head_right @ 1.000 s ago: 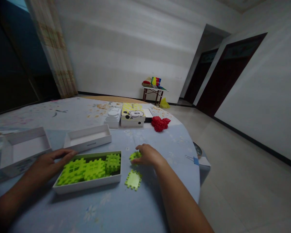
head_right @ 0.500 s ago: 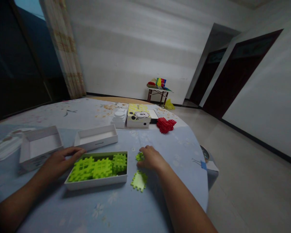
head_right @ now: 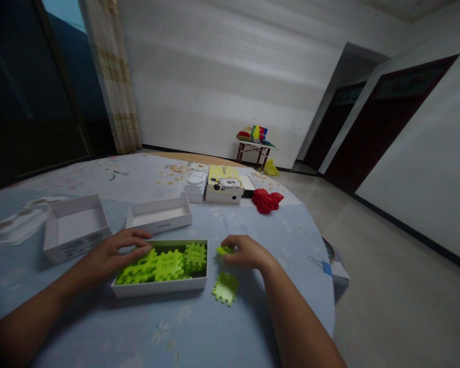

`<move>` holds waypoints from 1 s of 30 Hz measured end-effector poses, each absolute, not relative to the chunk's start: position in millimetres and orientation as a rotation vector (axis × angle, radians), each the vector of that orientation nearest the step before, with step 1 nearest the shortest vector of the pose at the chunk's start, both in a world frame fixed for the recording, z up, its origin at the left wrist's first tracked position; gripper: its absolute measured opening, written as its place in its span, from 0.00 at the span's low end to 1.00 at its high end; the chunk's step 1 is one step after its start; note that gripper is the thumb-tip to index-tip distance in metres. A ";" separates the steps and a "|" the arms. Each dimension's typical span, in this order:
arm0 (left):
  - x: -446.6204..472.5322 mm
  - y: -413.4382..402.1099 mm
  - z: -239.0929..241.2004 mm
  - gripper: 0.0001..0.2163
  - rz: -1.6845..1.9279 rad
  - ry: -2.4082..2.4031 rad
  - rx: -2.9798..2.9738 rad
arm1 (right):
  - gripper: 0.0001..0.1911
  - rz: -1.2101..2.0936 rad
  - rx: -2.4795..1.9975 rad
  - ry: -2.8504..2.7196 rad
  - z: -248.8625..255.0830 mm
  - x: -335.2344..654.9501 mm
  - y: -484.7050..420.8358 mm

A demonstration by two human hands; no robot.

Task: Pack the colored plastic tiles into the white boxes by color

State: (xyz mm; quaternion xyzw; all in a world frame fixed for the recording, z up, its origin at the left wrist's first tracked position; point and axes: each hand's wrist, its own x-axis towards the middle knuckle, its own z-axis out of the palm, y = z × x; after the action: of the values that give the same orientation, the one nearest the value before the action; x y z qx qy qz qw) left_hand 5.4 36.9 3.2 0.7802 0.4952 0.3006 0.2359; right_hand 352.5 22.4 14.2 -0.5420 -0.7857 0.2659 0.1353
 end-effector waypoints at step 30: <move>-10.7 43.4 3.7 0.21 1.096 1.556 1.902 | 0.18 0.231 -1.536 -2.050 41.9 321.3 24.1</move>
State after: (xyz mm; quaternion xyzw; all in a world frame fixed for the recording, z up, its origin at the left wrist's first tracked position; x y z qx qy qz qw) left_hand -10.7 43.4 3.7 0.6890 0.5636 0.3970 0.2238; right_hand 321.3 24.1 41.9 -0.5730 -0.7650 0.0861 0.2810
